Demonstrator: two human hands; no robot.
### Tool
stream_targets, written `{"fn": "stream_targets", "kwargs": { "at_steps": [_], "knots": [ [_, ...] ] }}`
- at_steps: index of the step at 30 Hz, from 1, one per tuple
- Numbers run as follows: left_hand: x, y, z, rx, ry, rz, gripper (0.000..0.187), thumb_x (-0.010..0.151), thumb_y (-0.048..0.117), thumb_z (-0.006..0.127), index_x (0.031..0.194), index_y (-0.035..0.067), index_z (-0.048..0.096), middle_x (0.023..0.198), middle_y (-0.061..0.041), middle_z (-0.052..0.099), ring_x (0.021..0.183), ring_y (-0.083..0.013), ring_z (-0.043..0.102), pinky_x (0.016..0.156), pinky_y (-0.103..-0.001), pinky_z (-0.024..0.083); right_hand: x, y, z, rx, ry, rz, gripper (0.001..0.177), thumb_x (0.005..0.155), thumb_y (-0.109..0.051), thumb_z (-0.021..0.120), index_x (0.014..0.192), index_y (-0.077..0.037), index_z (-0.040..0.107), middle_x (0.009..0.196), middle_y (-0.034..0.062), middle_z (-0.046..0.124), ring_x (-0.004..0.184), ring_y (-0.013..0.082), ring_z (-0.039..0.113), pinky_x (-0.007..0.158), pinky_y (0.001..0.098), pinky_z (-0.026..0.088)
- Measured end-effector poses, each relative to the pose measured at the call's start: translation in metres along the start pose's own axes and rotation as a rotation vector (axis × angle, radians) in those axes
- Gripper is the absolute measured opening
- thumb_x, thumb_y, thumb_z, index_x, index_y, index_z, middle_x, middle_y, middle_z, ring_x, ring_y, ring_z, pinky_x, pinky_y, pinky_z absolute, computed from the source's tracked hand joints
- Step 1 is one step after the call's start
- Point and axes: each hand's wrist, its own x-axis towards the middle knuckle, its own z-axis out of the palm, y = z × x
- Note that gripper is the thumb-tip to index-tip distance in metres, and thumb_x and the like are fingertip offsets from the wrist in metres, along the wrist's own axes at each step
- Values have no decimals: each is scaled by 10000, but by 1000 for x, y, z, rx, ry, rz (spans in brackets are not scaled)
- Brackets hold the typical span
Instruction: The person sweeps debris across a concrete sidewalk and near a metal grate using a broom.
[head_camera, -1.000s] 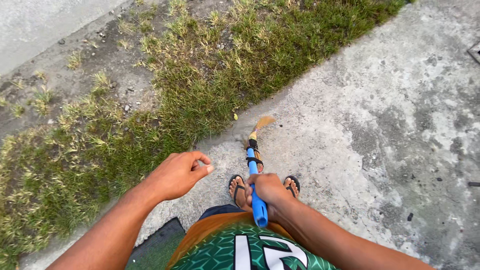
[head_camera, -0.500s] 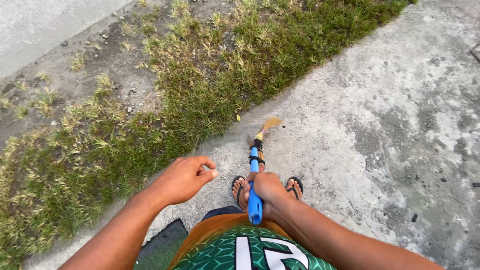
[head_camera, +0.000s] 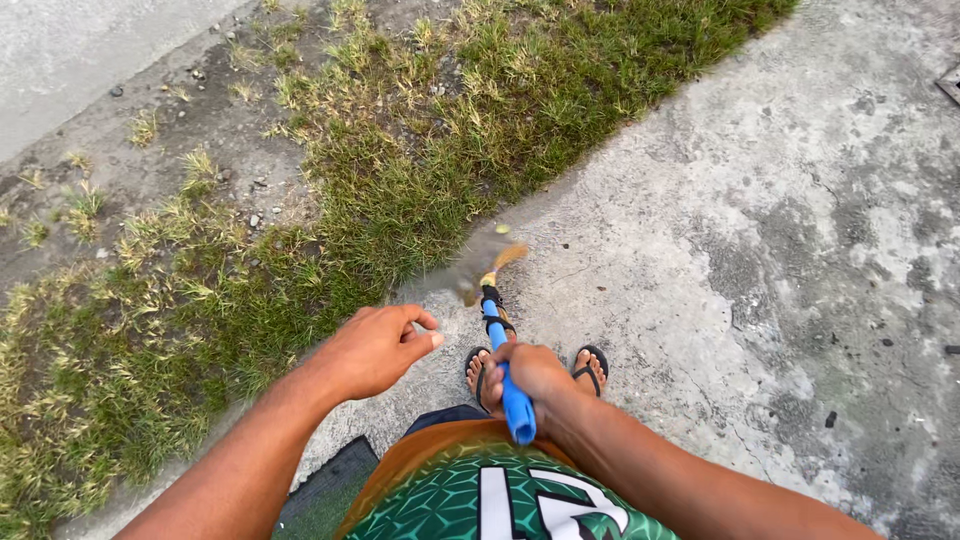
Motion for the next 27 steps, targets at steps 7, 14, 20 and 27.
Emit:
{"fn": "stream_targets", "kwargs": {
  "at_steps": [7, 14, 20, 27],
  "knots": [
    [0, -11, 10, 84, -36, 17, 430, 906, 452, 656, 1221, 164, 704, 1014, -98, 774, 970, -255, 744, 867, -433, 569, -31, -29, -24, -325, 40, -60, 113, 966, -90, 509, 967, 22, 518, 767, 80, 556, 543, 92, 476, 405, 229, 417],
    [0, -6, 1, 48, 3, 20, 440, 899, 453, 656, 1233, 168, 695, 1030, -95, 780, 991, -272, 744, 881, -436, 563, -6, -132, -118, -346, 266, -215, 152, 993, -141, 508, 1085, -29, 463, 762, 67, 543, 531, 85, 467, 384, 224, 392],
    [3, -11, 4, 40, -14, 35, 427, 900, 445, 664, 1218, 165, 710, 1061, -100, 770, 1021, -280, 736, 894, -434, 560, -59, -101, -133, -476, 466, -362, 125, 978, -74, 514, 969, 41, 561, 716, 71, 553, 522, 119, 496, 408, 278, 444],
    [26, 14, 14, 128, -80, 129, 446, 881, 447, 669, 1224, 165, 711, 1040, -109, 771, 1010, -277, 739, 898, -428, 561, -66, -90, -177, -212, 87, -40, 193, 960, -156, 587, 855, 4, 557, 667, 29, 528, 474, 70, 466, 348, 213, 399]
  ]
}}
